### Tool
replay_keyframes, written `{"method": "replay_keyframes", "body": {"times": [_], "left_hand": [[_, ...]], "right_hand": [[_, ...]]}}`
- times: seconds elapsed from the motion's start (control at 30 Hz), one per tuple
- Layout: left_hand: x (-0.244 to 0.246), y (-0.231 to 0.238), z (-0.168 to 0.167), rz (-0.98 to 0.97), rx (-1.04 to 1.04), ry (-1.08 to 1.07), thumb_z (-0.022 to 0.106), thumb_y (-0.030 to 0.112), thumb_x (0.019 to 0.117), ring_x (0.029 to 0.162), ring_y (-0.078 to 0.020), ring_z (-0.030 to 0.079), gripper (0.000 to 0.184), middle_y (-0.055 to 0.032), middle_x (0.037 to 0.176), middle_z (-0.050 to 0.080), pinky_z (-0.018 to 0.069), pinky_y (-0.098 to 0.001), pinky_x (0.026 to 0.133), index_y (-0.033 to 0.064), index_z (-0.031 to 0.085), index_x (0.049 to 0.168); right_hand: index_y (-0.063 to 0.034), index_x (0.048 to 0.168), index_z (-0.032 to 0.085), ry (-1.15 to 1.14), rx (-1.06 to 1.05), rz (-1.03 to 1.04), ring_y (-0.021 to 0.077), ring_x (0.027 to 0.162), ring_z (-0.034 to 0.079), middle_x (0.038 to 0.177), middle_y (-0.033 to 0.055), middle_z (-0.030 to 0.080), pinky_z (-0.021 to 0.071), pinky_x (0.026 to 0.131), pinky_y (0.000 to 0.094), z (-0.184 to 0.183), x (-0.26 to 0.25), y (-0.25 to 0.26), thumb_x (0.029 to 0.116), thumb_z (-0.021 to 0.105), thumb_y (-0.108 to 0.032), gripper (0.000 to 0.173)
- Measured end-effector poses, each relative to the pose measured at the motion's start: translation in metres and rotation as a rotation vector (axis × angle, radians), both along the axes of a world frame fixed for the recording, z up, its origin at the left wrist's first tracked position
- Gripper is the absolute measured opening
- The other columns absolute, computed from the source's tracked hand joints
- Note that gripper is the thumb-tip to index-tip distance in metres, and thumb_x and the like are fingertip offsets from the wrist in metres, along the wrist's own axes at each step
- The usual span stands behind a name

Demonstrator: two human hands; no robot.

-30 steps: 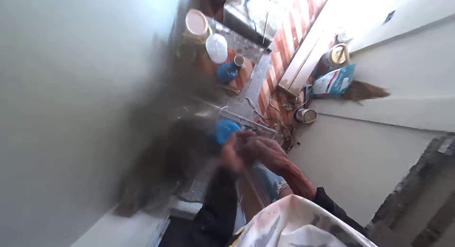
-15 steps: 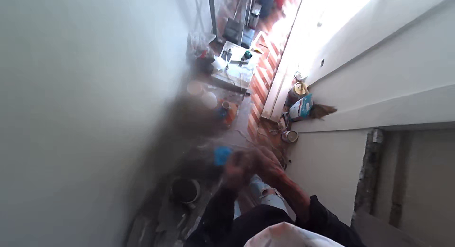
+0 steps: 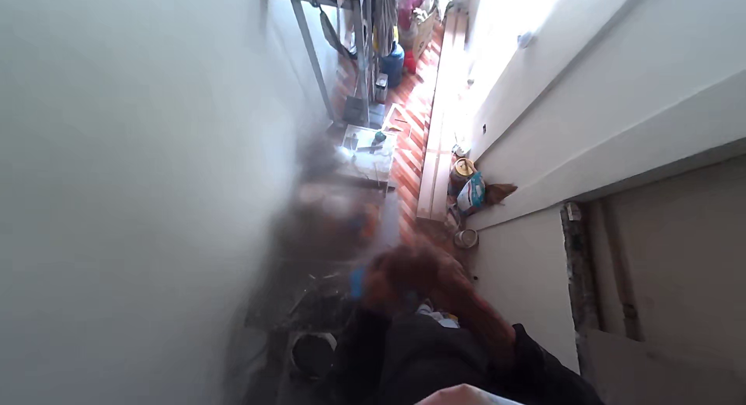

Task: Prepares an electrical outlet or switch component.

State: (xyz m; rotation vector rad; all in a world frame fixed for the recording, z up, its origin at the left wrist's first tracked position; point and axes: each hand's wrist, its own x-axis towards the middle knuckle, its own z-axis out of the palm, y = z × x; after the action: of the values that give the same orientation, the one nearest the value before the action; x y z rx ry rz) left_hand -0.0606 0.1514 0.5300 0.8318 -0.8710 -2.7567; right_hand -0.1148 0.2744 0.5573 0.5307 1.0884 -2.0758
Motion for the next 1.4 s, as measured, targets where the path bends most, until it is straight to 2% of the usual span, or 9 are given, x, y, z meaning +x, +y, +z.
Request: {"method": "replay_keyframes", "body": {"times": [0.17,0.33,0.57,0.67,0.8,1.03,1.2,1.33,1.4], "left_hand": [[-0.003,0.008,0.009,-0.125,0.134,0.112,0.03,0.012,0.1099,0.094,-0.0248,0.074,0.037,-0.0158,0.105,0.075,0.0627,-0.0404,0.08,0.0017,0.066,0.105],[-0.007,0.019,0.012,-0.214,0.209,0.271,0.033,0.018,0.1095,0.102,-0.0249,0.072,0.041,-0.0154,0.11,0.074,0.0606,-0.0414,0.087,0.0042,0.071,0.105],[-0.012,0.035,0.022,-0.263,0.282,0.345,0.042,0.022,0.1068,0.104,-0.0244,0.071,0.036,-0.0144,0.113,0.074,0.0589,-0.0407,0.09,0.0046,0.073,0.107],[-0.011,0.043,0.03,-0.224,0.296,0.286,0.032,0.022,0.1095,0.107,-0.0261,0.071,0.043,-0.0147,0.116,0.074,0.0596,-0.0411,0.089,0.0052,0.071,0.107],[-0.011,0.049,0.036,-0.181,0.296,0.212,0.023,0.024,0.1108,0.107,-0.0275,0.071,0.05,-0.0158,0.118,0.073,0.059,-0.0419,0.089,0.004,0.068,0.108],[-0.008,0.057,0.049,-0.058,0.28,0.066,0.026,0.023,0.1114,0.096,-0.0293,0.075,0.043,-0.0176,0.101,0.075,0.0616,-0.0425,0.087,0.0016,0.061,0.099],[-0.001,0.063,0.048,-0.146,0.226,0.096,0.024,0.02,0.1094,0.103,-0.0258,0.073,0.045,-0.0175,0.113,0.074,0.0602,-0.0384,0.085,0.0006,0.064,0.105],[0.004,0.067,0.043,-0.209,0.195,0.157,0.026,0.021,0.109,0.099,-0.0221,0.071,0.045,-0.0151,0.111,0.073,0.0603,-0.0355,0.081,0.0009,0.066,0.108],[0.006,0.068,0.044,-0.223,0.214,0.185,0.026,0.022,0.1094,0.1,-0.0228,0.07,0.046,-0.0157,0.112,0.072,0.0598,-0.0375,0.084,0.0001,0.066,0.111]], "right_hand": [[0.0045,0.113,0.056,0.322,0.109,-0.013,0.027,0.092,0.076,0.102,0.0173,0.075,0.0637,0.086,0.0436,0.02,0.011,0.019,0.1118,0.031,-0.013,0.03],[0.0059,0.11,0.06,0.616,0.206,0.014,0.0255,0.096,0.075,0.105,0.0166,0.075,0.0633,0.089,0.0436,0.022,0.017,0.038,0.1103,0.036,-0.011,0.03],[0.0004,0.098,0.067,0.886,0.385,0.014,0.0084,0.076,0.069,0.084,0.002,0.071,0.0604,0.072,0.0272,0.028,0.017,0.055,0.1071,0.046,-0.01,0.025],[0.0029,0.102,0.069,0.974,0.45,0.005,0.0057,0.071,0.068,0.084,0.0015,0.07,0.0608,0.066,0.0242,0.029,0.018,0.06,0.1047,0.051,-0.008,0.021],[0.0041,0.112,0.069,0.865,0.418,0.024,0.0082,0.066,0.067,0.087,0.0041,0.071,0.0589,0.06,0.0246,0.032,0.015,0.068,0.1044,0.052,-0.009,0.022],[0.0037,0.112,0.063,0.374,-0.001,-0.027,0.0082,0.055,0.058,0.072,0.0042,0.063,0.0539,0.054,0.0233,0.036,0.013,0.076,0.1102,0.037,-0.011,0.03],[-0.0006,0.114,0.062,0.171,-0.243,-0.01,0.0063,0.056,0.056,0.074,0.0016,0.061,0.0509,0.053,0.0197,0.029,0.015,0.08,0.1118,0.033,-0.016,0.033],[-0.0008,0.114,0.061,0.188,-0.273,-0.005,0.0081,0.057,0.056,0.074,0.003,0.061,0.0515,0.055,0.0223,0.022,0.019,0.077,0.1108,0.036,-0.014,0.028],[0.0022,0.118,0.063,0.398,-0.07,-0.015,0.0087,0.059,0.06,0.078,0.0047,0.065,0.0537,0.056,0.0237,0.022,0.024,0.076,0.1075,0.044,-0.008,0.024]]}}
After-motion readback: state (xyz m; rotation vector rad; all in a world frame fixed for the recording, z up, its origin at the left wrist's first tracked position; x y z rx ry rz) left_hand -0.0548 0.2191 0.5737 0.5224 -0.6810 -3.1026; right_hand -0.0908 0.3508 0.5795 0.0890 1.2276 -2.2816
